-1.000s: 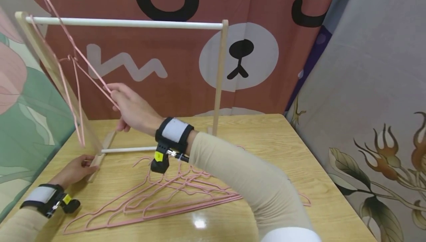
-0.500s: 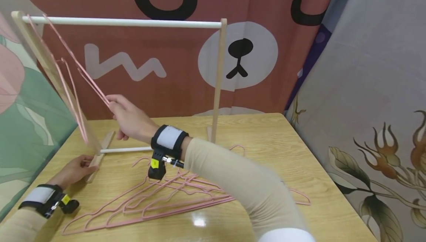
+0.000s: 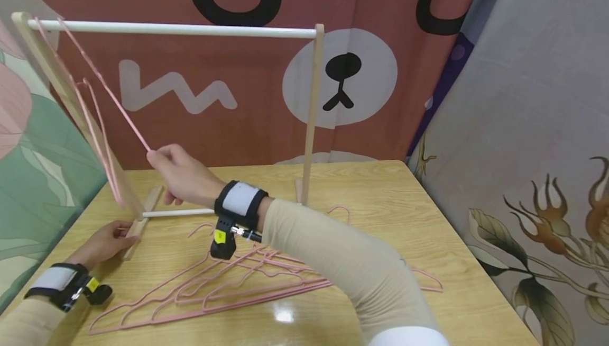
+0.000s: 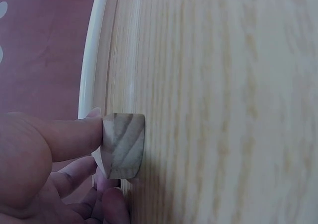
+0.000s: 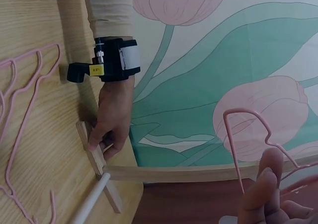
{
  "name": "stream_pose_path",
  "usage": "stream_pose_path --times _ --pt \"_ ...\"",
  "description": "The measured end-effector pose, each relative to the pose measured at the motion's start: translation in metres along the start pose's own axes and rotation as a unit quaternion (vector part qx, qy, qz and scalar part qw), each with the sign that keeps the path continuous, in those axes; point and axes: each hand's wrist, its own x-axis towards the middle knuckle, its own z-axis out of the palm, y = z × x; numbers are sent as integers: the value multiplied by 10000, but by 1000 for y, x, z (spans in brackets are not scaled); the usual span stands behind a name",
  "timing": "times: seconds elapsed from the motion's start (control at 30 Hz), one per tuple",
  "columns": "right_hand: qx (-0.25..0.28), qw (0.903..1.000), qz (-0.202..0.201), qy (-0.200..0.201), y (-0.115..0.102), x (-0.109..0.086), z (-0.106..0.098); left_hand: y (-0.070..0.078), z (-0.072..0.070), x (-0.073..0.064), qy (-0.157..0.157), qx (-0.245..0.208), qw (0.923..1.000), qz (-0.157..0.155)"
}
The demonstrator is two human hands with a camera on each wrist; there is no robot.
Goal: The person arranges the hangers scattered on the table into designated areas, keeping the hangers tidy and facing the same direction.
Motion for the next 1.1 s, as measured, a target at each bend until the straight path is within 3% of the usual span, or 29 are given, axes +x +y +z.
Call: stream_pose_path --times 0.43,0.77,0.93,1.1 --pt "-515 9982 152 -265 4 -9 -9 2 1 -1 18 -15 10000 9" --pt "-1137 9920 276 -473 18 -34 -51 1 0 1 30 37 9998 183" --pt "-1966 9761 354 -852 33 -59 -87 -2 3 -1 -99 -43 9995 305" --pt "-3093 9438 281 -1126 44 -83 -137 -5 2 -1 -45 -5 9994 344"
